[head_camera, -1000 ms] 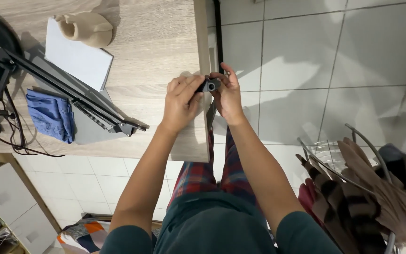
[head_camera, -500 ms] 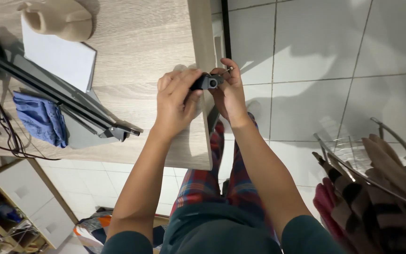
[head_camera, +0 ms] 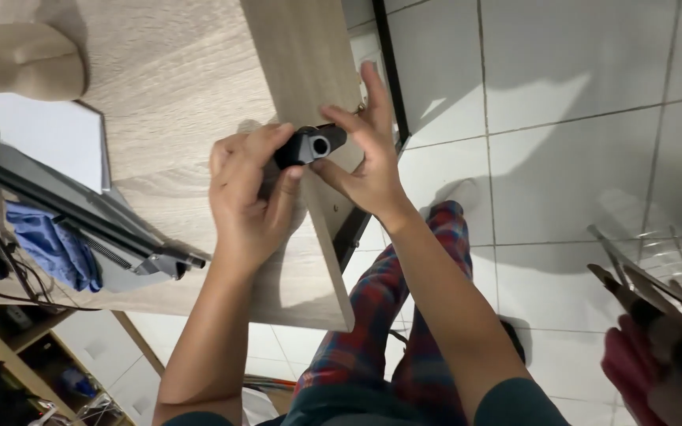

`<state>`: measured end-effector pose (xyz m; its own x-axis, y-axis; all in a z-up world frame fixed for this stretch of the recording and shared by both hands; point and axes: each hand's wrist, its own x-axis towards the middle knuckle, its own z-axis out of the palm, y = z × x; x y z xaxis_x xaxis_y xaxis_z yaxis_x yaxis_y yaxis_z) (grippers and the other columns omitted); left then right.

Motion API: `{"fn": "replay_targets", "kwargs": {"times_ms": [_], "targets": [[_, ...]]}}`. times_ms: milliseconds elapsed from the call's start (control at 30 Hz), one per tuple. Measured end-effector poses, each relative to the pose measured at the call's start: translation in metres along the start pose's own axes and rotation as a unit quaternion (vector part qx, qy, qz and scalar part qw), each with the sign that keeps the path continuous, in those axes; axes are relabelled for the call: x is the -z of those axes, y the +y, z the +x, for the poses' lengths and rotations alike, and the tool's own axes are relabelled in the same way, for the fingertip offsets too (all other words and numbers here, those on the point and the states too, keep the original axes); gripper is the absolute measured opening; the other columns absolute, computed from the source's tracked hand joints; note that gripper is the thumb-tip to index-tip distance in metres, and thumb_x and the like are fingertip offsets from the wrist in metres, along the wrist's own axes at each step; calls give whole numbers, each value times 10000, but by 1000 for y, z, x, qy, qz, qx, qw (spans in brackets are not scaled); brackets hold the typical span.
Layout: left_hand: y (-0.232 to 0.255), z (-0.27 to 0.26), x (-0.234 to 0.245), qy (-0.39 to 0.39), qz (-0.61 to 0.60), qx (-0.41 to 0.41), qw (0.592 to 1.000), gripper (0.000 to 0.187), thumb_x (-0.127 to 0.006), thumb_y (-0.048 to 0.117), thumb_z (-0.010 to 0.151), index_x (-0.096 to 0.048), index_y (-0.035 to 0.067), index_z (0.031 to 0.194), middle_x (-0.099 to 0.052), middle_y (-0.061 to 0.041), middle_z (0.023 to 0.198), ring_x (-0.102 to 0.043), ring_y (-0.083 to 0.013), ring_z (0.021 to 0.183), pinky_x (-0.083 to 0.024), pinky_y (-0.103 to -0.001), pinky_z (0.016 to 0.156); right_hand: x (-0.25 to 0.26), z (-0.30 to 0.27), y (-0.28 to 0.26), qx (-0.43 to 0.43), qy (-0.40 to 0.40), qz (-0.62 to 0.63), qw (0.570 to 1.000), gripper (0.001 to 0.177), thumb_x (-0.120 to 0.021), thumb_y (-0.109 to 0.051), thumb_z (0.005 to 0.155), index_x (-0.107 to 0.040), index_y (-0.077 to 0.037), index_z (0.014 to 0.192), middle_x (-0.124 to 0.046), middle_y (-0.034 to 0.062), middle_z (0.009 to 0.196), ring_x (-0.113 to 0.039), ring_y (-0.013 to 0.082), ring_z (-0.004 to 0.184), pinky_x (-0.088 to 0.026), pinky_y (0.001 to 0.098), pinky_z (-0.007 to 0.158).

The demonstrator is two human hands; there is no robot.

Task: Assemble a desktop microphone arm with a shock mount, pop filter, and audio cable.

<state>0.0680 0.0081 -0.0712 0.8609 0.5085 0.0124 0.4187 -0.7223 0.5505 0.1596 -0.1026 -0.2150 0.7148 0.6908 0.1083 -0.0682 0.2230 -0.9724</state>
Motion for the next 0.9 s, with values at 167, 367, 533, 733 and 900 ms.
{"fn": "replay_targets", "kwargs": {"times_ms": [167, 367, 533, 733, 900], "targets": [[0, -4, -6, -17, 28, 4, 999, 438, -812, 63, 976, -633, 87, 1375, -700, -72, 1328, -592, -253, 1104, -450, -339, 1038, -3, -3, 25, 6, -13, 43, 999, 462, -885, -147, 887, -647, -99, 1281, -510, 113, 1451, -397, 334, 1501, -391, 438, 1259], [-5, -9, -14, -19, 65, 0, 998, 406, -810, 90, 1002, -629, 79, 1365, -699, -51, 1315, -586, -224, 1108, -439, -325, 1063, 2, 0, 28, -37, -27, 80, 996, 319, -821, -170, 947, -670, -82, 1214, -658, 68, 1122, -635, 221, 1112, -535, 318, 956], [-2, -9, -16, -17, 93, 11, 995, 428, -805, 134, 1008, -614, 70, 1385, -690, -58, 1325, -581, -229, 1121, -444, -323, 1066, 5, 2, 28, -40, -37, 71, 996, 362, -822, -178, 929, -677, -74, 1244, -588, 99, 1192, -648, 204, 1108, -550, 307, 950], [2, -9, -17, -23, 111, 17, 993, 409, -783, 86, 1022, -610, 63, 1392, -692, -58, 1325, -585, -218, 1115, -430, -322, 1067, 4, -2, 35, -19, -52, 105, 993, 342, -806, -169, 1002, -650, -70, 1290, -623, 61, 1294, -657, 187, 1223, -570, 285, 1033], [4, -6, -18, -6, 91, 9, 996, 419, -795, 42, 989, -613, 63, 1366, -685, -76, 1385, -599, -226, 1128, -443, -322, 1047, 2, 4, 28, -85, -80, 304, 946, 537, -847, -211, 963, -581, -76, 1410, -493, 38, 1461, -558, 152, 1341, -563, 298, 1049]]}}
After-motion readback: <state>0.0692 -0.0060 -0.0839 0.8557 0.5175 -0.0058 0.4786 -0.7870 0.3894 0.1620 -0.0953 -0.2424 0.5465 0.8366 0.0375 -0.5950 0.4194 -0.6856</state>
